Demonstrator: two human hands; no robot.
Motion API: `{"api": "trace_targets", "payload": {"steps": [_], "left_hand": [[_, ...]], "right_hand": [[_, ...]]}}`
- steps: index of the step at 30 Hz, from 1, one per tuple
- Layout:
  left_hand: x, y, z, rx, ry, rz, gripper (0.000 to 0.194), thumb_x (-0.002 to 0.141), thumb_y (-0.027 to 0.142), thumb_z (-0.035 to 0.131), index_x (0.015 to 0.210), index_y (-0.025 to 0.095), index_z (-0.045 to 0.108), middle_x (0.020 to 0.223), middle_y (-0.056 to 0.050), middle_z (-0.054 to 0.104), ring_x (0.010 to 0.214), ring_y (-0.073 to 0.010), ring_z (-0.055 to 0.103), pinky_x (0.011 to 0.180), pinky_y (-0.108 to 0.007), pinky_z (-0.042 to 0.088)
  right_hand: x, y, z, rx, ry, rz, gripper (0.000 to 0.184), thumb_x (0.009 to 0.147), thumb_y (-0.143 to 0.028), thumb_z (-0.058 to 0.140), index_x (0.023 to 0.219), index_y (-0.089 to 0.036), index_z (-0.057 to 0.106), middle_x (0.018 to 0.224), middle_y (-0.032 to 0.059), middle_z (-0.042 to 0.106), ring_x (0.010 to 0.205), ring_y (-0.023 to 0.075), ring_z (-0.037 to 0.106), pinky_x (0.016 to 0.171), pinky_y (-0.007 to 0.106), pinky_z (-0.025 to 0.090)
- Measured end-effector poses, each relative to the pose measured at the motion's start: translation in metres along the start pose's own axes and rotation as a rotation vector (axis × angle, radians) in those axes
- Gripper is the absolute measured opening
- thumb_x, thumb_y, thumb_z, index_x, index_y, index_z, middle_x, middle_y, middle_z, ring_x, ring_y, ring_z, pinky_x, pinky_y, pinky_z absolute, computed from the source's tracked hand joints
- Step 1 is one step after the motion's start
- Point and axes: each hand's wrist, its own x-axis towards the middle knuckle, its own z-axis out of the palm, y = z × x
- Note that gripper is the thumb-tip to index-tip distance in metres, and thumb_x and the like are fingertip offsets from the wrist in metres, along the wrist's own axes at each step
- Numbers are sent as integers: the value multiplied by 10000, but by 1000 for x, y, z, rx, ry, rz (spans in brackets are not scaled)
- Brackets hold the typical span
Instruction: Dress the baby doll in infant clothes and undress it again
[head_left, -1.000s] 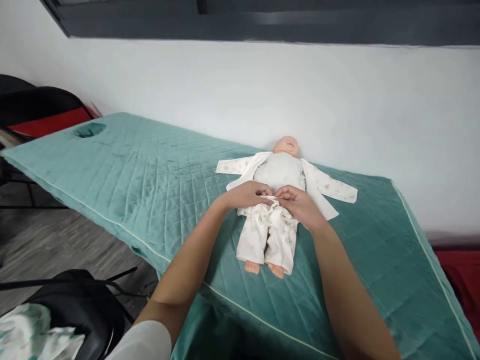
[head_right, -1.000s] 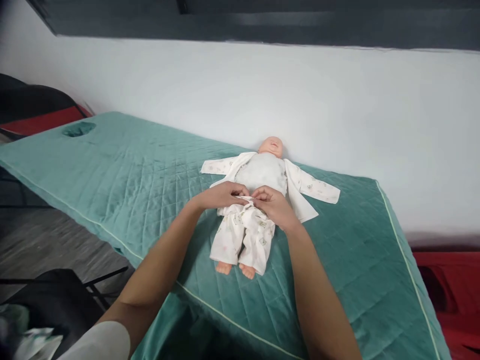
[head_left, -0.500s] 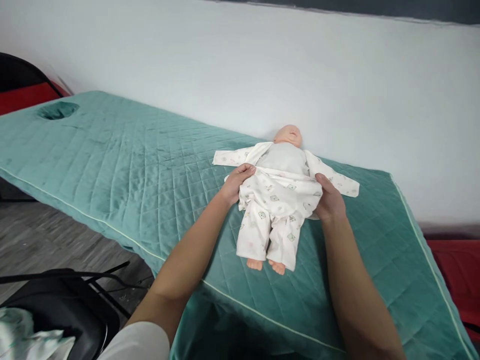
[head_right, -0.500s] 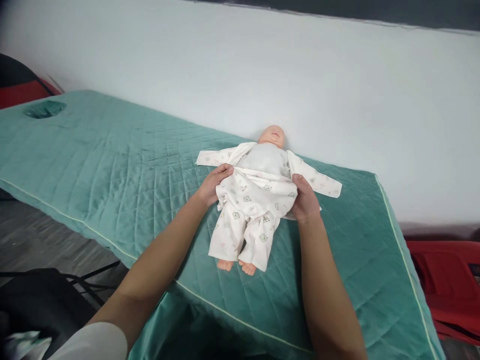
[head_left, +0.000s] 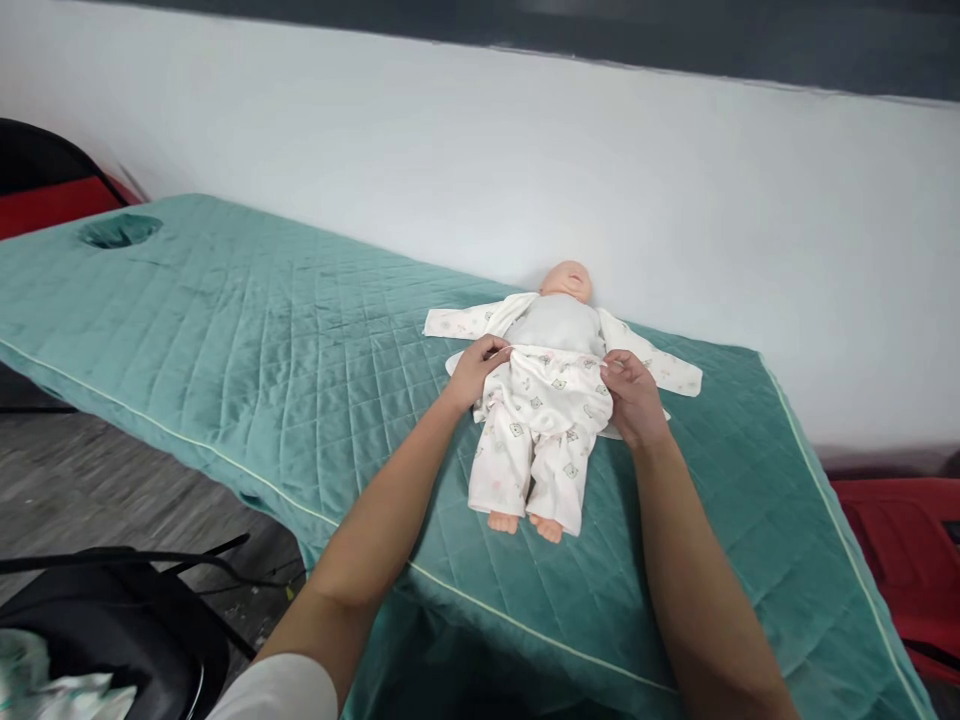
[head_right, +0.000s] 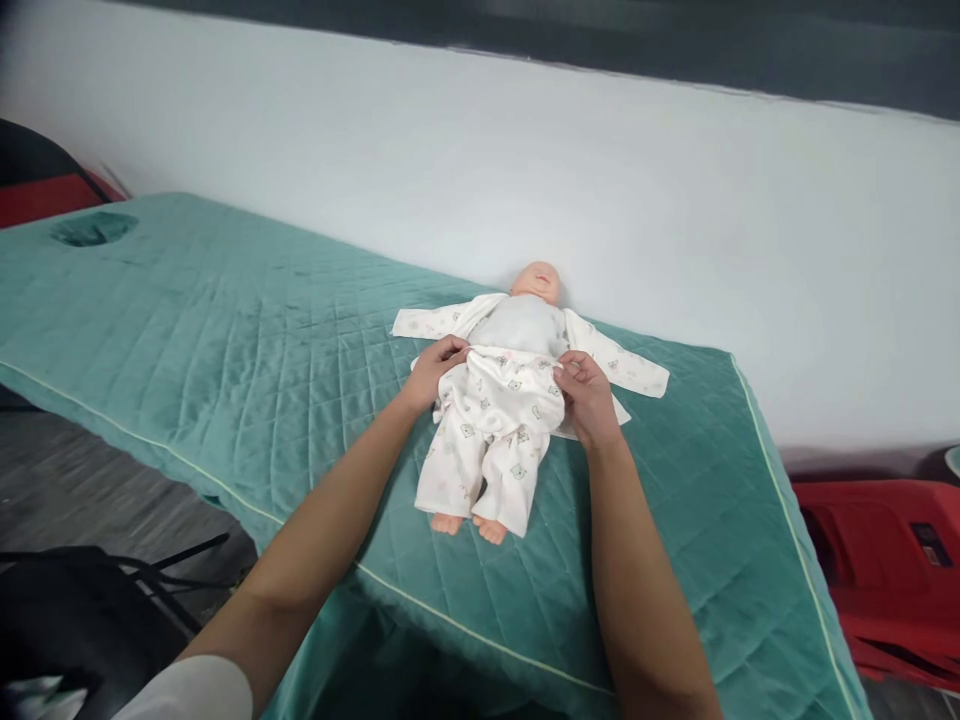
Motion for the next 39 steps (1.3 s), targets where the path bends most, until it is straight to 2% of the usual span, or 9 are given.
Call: {"api": "trace_targets", "payload": {"steps": [4,7,10,14,18,24,29,34,39], "left_hand": [[-2,9,3,246,11,211,233,908,414,574,847,202,649,891,-40,586,893,-196,519,847,-327,407],[-6,19,9,357,17,311,246,924,432,559,980,216,663,992,-65,582,1008,-224,505,967,-368,383],[-9,29,16,418,-75,367,347,877,466,630,1133,233,649,1135,-88,555,1143,-256,455,1056,-396,341],[-10,34,22,430,-148,373,269,840,401,679,1032,214,651,1167,-96,556,1177,-273,436,1071,-407,325],[-7,29,22,227,-39,259,61,857,252,584,885,198,586,1021,-56,605,1032,-224,523,975,-347,378],[3,11,17,-330,210,-110,156,743,277,649,805,197,531,735,39,528,684,-123,484,670,-244,407],[5,1,12,-599,225,-346,307,617,288,747,800,196,518,649,55,538,575,-109,496,571,-239,415],[4,0,12,-586,225,-358,337,593,314,764,799,200,523,656,56,551,582,-109,508,581,-241,423],[3,-6,9,-377,202,-240,265,666,354,726,782,197,546,721,51,540,653,-105,486,617,-221,398]], "right_hand": [[-2,1,8,-130,23,-111,226,746,-365,772,835,-260,591,620,-53,543,526,114,451,529,259,370],[-6,-2,18,-220,62,-174,176,764,-340,757,798,-260,604,705,-21,596,597,130,493,563,272,381],[-10,-6,27,-274,74,-182,169,766,-352,744,778,-263,601,724,-9,605,607,144,496,567,288,382],[-11,-6,31,-310,29,-167,165,783,-374,717,794,-262,596,756,0,611,643,158,517,595,299,396],[-9,-3,29,-317,-19,-167,153,801,-371,716,815,-256,614,758,-3,604,653,143,501,605,286,392],[0,3,15,-35,39,-6,284,720,-423,789,806,-263,571,604,-61,506,534,119,450,542,269,394],[8,11,3,143,121,66,264,736,-468,729,859,-260,620,914,12,708,895,228,658,734,361,534],[9,15,-2,348,196,123,238,723,-381,736,896,-239,656,1036,38,723,1077,253,646,871,387,547],[8,13,-2,350,264,7,258,674,-349,789,836,-253,613,881,-15,689,887,185,649,824,329,539]]}}
